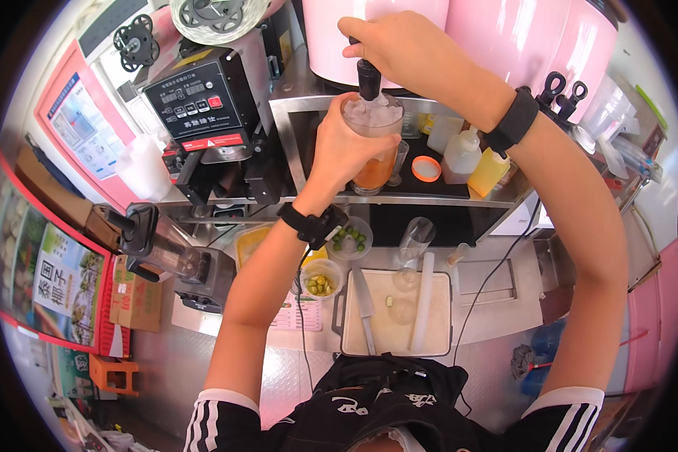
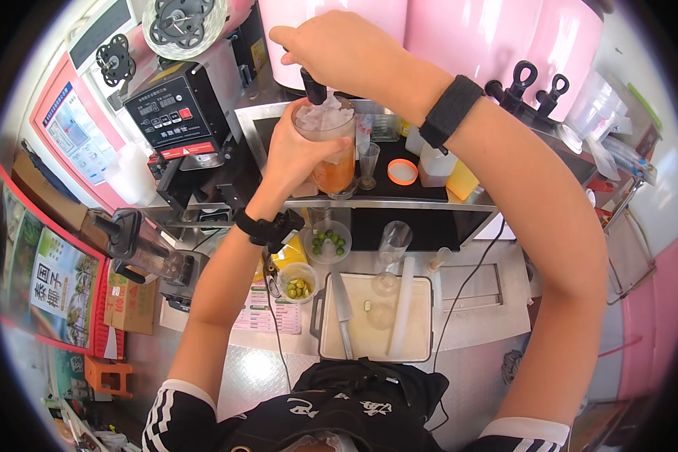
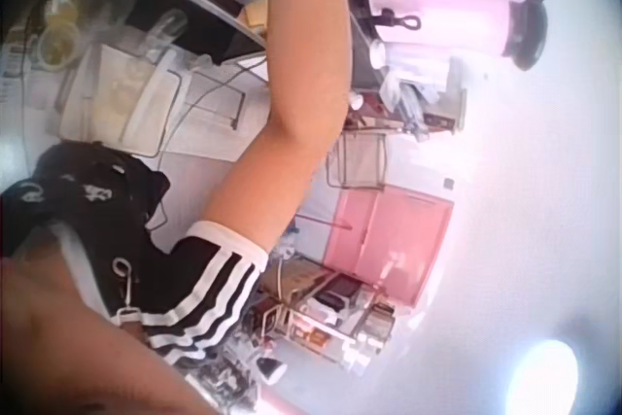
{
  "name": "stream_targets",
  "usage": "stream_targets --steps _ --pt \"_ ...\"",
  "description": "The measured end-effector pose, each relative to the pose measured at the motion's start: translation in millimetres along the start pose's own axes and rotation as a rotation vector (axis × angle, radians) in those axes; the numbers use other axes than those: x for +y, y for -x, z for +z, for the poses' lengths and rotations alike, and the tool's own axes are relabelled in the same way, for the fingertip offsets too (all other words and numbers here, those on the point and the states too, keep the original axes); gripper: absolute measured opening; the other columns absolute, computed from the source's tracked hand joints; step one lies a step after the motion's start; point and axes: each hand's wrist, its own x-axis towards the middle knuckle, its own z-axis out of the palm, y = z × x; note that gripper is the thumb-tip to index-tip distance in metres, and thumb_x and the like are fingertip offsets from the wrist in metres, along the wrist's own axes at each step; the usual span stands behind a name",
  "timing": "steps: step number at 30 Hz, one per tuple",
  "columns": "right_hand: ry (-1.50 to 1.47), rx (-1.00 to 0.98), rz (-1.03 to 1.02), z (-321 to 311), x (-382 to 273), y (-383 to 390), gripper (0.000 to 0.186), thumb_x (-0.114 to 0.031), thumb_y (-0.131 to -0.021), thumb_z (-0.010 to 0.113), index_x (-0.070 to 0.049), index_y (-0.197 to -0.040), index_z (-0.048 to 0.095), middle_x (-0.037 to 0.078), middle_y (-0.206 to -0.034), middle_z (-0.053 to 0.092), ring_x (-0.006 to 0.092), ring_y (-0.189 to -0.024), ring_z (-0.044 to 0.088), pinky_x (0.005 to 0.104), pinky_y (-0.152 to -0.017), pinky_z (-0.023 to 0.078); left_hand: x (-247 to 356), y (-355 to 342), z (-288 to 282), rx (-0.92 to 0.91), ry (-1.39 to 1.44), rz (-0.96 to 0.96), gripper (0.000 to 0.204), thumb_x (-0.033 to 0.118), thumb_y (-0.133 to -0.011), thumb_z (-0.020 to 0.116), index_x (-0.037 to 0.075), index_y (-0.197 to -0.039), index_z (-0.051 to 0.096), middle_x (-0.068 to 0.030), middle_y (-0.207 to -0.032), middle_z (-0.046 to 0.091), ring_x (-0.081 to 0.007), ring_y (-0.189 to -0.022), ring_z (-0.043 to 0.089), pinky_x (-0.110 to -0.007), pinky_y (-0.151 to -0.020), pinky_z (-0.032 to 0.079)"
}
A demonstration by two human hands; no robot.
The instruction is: The person prepares a drink by scooping ice into a cup of liquid, adding sliced lime, shaking the container, and then cutting a wedge of watermelon to add to the drink before sealing it with a lid.
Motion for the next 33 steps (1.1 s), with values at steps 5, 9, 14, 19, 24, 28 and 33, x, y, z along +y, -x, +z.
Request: stream_targets --steps 5,9,14,19,24,28,33 --pt "0.009 -0.028 -0.078 -1.6 0.1 7.8 0.017 -0.018 -0.083 0.059 -0.003 -0.087 0.052 0.017 -0.069 0.062 0.0366 -0.064 0.062 0.0451 -0.058 0.048 -4.7 -2.9 1.6 -0.034 -0.002 0.018 0.089 0.027 -0.057 0.087 -0.008 -0.127 0.044 -0.0178 -0.117 0.058 -0.0222 -0.108 0.058 -0.032 -0.095 0.045" --pt "0.34 0.135 -0.326 6.7 -2.2 15.1 0.021 -0.016 -0.078 0.062 -0.007 -0.095 0.055 0.009 -0.074 0.066 0.0274 -0.066 0.068 0.0338 -0.058 0.053 -8.4 -3.1 1.8 -0.039 -0.013 0.027 0.087 0.025 -0.058 0.087 -0.008 -0.126 0.045 -0.0166 -0.116 0.059 -0.0208 -0.107 0.058 -0.031 -0.094 0.045" --pt "0.398 0.051 -0.374 -2.0 -9.3 16.6 0.022 -0.012 -0.08 0.06 -0.007 -0.102 0.057 0.008 -0.071 0.065 0.0223 -0.068 0.069 0.0304 -0.056 0.054 -9.7 -4.1 -4.7 -0.079 0.034 0.041 0.082 0.027 -0.059 0.087 -0.004 -0.124 0.047 -0.0145 -0.116 0.059 -0.0222 -0.106 0.059 -0.033 -0.091 0.048" --pt "0.191 0.051 -0.35 -8.5 -12.4 16.6 0.013 -0.016 -0.082 0.055 -0.005 -0.087 0.052 0.012 -0.07 0.062 0.0297 -0.064 0.064 0.0395 -0.056 0.051 -16.5 -1.2 -4.6 -0.088 0.099 0.036 0.078 0.019 -0.059 0.086 -0.005 -0.122 0.048 -0.012 -0.114 0.058 -0.0181 -0.106 0.056 -0.03 -0.094 0.045" --pt "0.205 0.002 -0.331 -12.2 -13.1 15.9 0.013 -0.016 -0.083 0.054 -0.004 -0.086 0.051 0.013 -0.07 0.062 0.0298 -0.065 0.065 0.0397 -0.057 0.051 -17.7 1.4 0.6 -0.097 0.067 0.075 0.074 0.016 -0.061 0.086 -0.004 -0.122 0.048 -0.0106 -0.115 0.057 -0.0171 -0.108 0.054 -0.029 -0.095 0.043" --pt "0.145 0.004 -0.313 -13.9 -14.7 14.9 0.013 -0.016 -0.083 0.054 -0.004 -0.085 0.05 0.014 -0.071 0.063 0.0304 -0.066 0.065 0.0402 -0.058 0.05 -21.5 -2.6 -6.1 -0.147 0.165 0.053 0.073 0.018 -0.062 0.086 -0.003 -0.121 0.05 -0.0101 -0.115 0.057 -0.0174 -0.107 0.055 -0.03 -0.095 0.044" --pt "0.12 -0.008 -0.315 -14.0 -13.7 12.8 0.014 -0.016 -0.083 0.055 -0.003 -0.084 0.051 0.014 -0.069 0.062 0.0311 -0.066 0.065 0.0406 -0.059 0.05 -25.3 -9.4 -13.7 -0.224 0.23 0.02 0.071 0.017 -0.062 0.085 -0.003 -0.121 0.051 -0.0091 -0.114 0.058 -0.017 -0.105 0.056 -0.029 -0.093 0.045"
